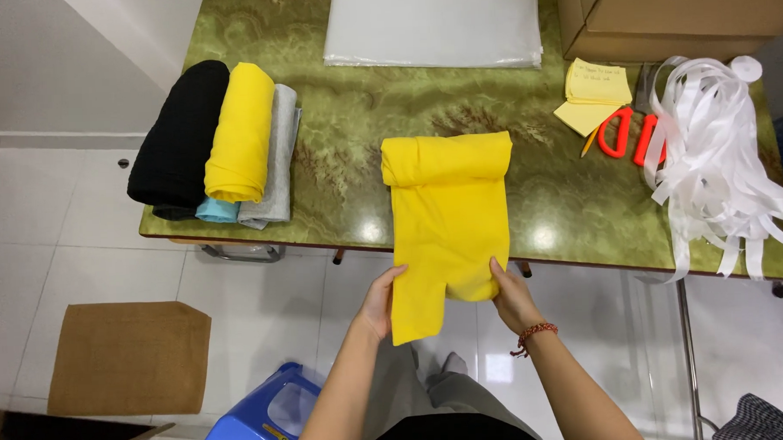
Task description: The person takes various garments, including grey pants, black pants, and yellow shirts, from a clothing rack. They lay each item on a table, fold them neatly by hand, and place the folded items into a stack.
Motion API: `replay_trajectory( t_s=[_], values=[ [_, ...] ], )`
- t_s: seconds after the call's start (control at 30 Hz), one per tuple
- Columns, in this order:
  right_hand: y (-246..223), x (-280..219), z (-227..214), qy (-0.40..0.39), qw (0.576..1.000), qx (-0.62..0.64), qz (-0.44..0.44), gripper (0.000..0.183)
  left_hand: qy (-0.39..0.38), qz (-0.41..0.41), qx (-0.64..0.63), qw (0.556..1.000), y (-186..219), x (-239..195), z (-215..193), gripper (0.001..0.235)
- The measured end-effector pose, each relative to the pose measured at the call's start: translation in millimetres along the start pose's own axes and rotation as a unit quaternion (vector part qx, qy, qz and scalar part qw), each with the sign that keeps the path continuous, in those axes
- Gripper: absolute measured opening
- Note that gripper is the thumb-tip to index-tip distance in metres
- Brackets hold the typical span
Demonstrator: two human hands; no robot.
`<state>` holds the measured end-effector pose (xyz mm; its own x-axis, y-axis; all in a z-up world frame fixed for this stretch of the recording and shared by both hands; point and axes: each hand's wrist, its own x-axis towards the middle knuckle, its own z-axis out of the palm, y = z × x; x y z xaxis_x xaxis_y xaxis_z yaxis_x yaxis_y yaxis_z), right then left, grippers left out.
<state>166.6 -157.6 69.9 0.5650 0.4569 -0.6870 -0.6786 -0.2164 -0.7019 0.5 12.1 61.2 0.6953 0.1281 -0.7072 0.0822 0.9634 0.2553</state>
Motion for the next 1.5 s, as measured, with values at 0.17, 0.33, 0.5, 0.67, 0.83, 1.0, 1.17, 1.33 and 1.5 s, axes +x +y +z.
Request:
replay_trajectory(
  t_s=[0.17, 0.33, 0.5, 0.67, 0.83, 1.0, 1.17, 1.33, 1.5],
  values=[
    [7, 16, -36, 0.04, 0.976, -0.206, -0.065, 0.067, -0.043, 0.045, 0.121, 0.991, 17, 17, 0, 0.075],
    [13, 51, -63, 0.138, 0.929, -0.309, -0.149, 0.037, 0.003, 0.044, 0.413, 0.91, 11, 31, -26, 0.072],
    [-55, 34, -23, 0.13, 0.907, -0.327, -0.231, 0.044, 0.137, 0.125, 0.632, 0.753, 19, 72, -57, 0.079],
    [-118, 75, 5, 0.093, 0.821, -0.462, -0.323, 0.063, 0.27, 0.236, 0.614, 0.703, 74, 59, 3, 0.02],
    [-182, 109, 39, 0.038, 0.749, -0.604, -0.272, 0.092, 0.143, 0.315, 0.573, 0.743, 149, 79, 52, 0.065],
    [-203, 155, 69, -0.042, 0.621, -0.761, -0.185, 0.117, 0.021, 0.245, 0.674, 0.696, 211, 100, 93, 0.108],
    [-170, 183, 58, -0.039, 0.599, -0.786, -0.145, 0.111, -0.009, 0.188, 0.677, 0.712, 212, 98, 81, 0.101],
    [-125, 141, 25, -0.024, 0.66, -0.694, -0.288, 0.084, -0.014, 0.252, 0.635, 0.73, 144, 97, 21, 0.084],
    [-85, 97, -25, 0.008, 0.578, -0.608, -0.544, 0.064, -0.02, 0.434, 0.619, 0.654, 54, 39, 9, 0.057]
  ],
)
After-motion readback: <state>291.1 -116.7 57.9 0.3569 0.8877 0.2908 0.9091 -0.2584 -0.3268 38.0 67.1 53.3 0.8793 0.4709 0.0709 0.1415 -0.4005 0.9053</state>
